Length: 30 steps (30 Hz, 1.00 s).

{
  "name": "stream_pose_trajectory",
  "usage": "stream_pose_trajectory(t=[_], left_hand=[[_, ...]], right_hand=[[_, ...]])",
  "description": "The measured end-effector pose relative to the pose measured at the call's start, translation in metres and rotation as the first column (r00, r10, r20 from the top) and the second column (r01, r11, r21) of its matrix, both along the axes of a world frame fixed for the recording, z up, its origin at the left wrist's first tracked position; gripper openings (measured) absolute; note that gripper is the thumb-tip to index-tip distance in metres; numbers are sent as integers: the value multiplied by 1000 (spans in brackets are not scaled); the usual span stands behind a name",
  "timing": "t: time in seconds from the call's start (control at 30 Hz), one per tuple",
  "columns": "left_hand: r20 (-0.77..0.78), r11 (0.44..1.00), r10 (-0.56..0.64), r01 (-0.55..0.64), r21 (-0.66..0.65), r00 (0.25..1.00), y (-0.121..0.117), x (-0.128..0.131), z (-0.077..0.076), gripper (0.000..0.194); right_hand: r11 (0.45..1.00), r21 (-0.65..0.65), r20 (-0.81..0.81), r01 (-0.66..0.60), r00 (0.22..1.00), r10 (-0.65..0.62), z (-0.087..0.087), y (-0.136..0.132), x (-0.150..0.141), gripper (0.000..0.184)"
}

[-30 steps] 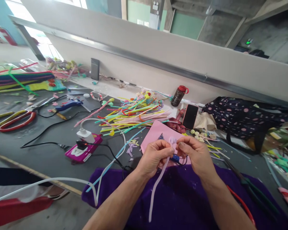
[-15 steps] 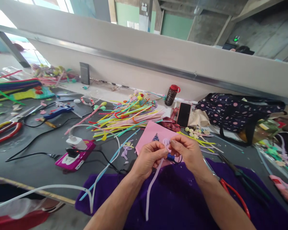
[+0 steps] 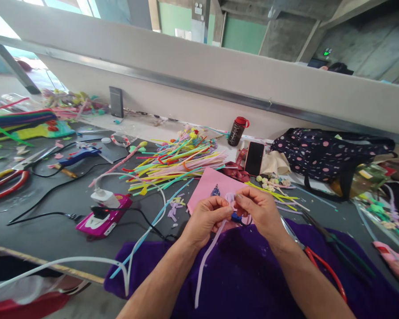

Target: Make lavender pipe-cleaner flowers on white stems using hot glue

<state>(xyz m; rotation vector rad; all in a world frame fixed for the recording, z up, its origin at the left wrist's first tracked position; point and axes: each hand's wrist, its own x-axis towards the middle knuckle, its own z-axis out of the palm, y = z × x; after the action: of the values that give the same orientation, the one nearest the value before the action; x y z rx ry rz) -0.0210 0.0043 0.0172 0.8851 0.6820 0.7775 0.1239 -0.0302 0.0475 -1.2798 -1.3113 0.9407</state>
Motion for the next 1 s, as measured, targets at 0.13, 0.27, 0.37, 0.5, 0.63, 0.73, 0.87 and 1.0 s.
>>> stream_pose_trajectory(t=[0.13,0.27,0.37,0.5,0.63,0.73,0.87,1.0], left_hand=[[20,1000,-6,6,-4,1000,1,0,-1,24],[96,996,-21,30,-86,995,3,-1,-3,23],[146,991,-25,44,-125,989,5,-2,-5,23],[146,987,39,-15,-162,988,8,-1,-7,22],[115,979,109,-87,-186,987,9,-1,-9,23],[83,985,124,-113,-128,989,8,0,-9,22],[46,988,130,-125,-89,990,6,0,-6,21],[34,990,120,-117,-76,992,7,-3,-5,22]], right_hand=[[1000,-5,-6,5,1000,-5,-2,1,1,22],[999,32,-29,37,999,-36,-2,3,7,24],[998,43,-29,53,998,-52,-1,3,10,24],[994,-81,59,-75,995,80,-5,2,3,25],[973,-163,91,-161,980,178,-15,2,-8,24],[970,-162,86,-183,976,198,-22,3,-12,21],[965,-155,58,-210,974,221,-27,4,-13,24],[953,-179,51,-243,965,256,-28,4,-13,25]])
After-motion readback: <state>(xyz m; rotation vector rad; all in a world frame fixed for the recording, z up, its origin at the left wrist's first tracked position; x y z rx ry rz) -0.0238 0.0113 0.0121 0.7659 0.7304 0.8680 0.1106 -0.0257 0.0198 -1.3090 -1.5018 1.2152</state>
